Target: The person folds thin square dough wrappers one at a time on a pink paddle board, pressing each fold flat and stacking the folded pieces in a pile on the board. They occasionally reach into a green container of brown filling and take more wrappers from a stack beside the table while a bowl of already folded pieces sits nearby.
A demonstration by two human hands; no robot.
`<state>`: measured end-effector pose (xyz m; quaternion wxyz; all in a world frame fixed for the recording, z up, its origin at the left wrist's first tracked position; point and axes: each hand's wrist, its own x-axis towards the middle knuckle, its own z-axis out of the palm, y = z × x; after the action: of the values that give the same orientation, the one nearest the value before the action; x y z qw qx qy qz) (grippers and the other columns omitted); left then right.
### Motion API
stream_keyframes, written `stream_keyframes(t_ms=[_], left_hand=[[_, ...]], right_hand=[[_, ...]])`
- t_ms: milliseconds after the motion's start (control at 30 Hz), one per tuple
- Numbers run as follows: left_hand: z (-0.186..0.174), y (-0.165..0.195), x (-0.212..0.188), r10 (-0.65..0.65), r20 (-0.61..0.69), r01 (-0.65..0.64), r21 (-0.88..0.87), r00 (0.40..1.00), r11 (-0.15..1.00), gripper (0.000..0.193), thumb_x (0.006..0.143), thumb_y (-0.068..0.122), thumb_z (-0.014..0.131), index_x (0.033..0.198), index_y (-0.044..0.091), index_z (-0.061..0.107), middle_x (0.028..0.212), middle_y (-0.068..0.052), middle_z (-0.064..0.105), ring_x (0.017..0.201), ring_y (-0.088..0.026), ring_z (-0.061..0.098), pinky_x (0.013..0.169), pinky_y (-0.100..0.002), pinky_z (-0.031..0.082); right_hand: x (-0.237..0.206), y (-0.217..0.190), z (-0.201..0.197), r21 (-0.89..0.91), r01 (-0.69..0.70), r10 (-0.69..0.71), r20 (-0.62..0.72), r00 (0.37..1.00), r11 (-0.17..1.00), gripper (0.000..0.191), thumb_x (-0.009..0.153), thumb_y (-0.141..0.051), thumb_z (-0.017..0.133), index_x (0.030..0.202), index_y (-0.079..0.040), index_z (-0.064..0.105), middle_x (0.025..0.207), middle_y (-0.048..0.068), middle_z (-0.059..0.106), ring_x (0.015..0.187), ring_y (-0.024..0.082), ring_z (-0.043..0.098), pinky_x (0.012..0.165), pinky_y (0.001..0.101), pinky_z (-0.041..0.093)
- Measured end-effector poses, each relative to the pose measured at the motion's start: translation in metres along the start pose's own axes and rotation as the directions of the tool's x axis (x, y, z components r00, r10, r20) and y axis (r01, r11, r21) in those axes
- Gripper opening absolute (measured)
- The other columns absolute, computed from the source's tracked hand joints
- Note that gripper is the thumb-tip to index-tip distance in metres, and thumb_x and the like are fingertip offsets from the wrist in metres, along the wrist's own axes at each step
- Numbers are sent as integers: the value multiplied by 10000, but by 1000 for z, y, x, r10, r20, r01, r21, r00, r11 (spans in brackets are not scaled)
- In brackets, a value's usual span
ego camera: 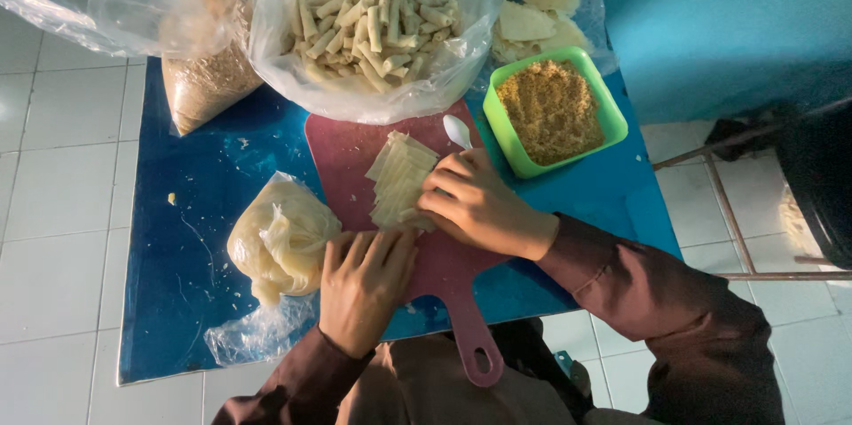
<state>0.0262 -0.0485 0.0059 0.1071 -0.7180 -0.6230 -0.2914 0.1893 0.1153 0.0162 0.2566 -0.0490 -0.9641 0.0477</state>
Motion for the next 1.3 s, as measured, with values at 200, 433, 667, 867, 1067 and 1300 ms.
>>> stream_keyframes(t_ms=[200,433,667,867,1067,1300], left_hand=[[-12,-4,7,-74,0,74,-64,997,995,286,865,152,706,1149,117,695,1095,-6,685,983,-204,639,847,-388,461],[12,-14,21,-131,34,132,-11,991,991,187,905,190,700,1068,99,683,1024,-40,653,1003,-243,638,934,-418,485],[25,-13,10,-22,-29,27,189,999,982,326,875,154,665,1195,98,701,1170,-31,673,1083,-197,640,998,-442,466],[25,-12,15,-52,-34,60,285,998,957,442,910,229,665,1334,105,681,1365,-33,638,1283,-206,566,1151,-518,358],[30,-13,15,-147,-80,163,271,986,949,480,929,226,668,1378,60,639,1427,-51,606,1358,-229,535,1199,-528,316],[26,-10,17,-197,-97,212,181,976,960,372,911,213,693,1237,59,596,1347,-82,598,1351,-247,534,1181,-535,339]], right_hand=[[-2,2,2,-22,27,-27,-9,1000,999,211,864,-133,799,1046,-122,693,1032,-9,648,1081,203,616,990,460,407],[-2,3,0,10,0,0,44,999,1000,253,842,-189,808,1024,-72,678,1048,37,657,1094,243,607,974,500,399],[-4,2,4,-71,16,-15,6,1000,997,236,837,-127,766,1057,-69,702,1072,33,649,1111,238,597,985,488,409],[-2,4,17,-100,-64,58,-62,996,993,175,879,-111,743,1043,-78,694,1092,42,629,1090,249,588,991,466,418],[-7,9,14,-197,100,-105,-16,994,975,199,875,-116,704,1073,-105,720,1135,11,643,1105,177,605,972,430,417],[-1,5,15,-280,56,-87,-99,991,958,233,900,-206,761,1122,-135,756,1104,-12,646,1064,171,584,948,436,410]])
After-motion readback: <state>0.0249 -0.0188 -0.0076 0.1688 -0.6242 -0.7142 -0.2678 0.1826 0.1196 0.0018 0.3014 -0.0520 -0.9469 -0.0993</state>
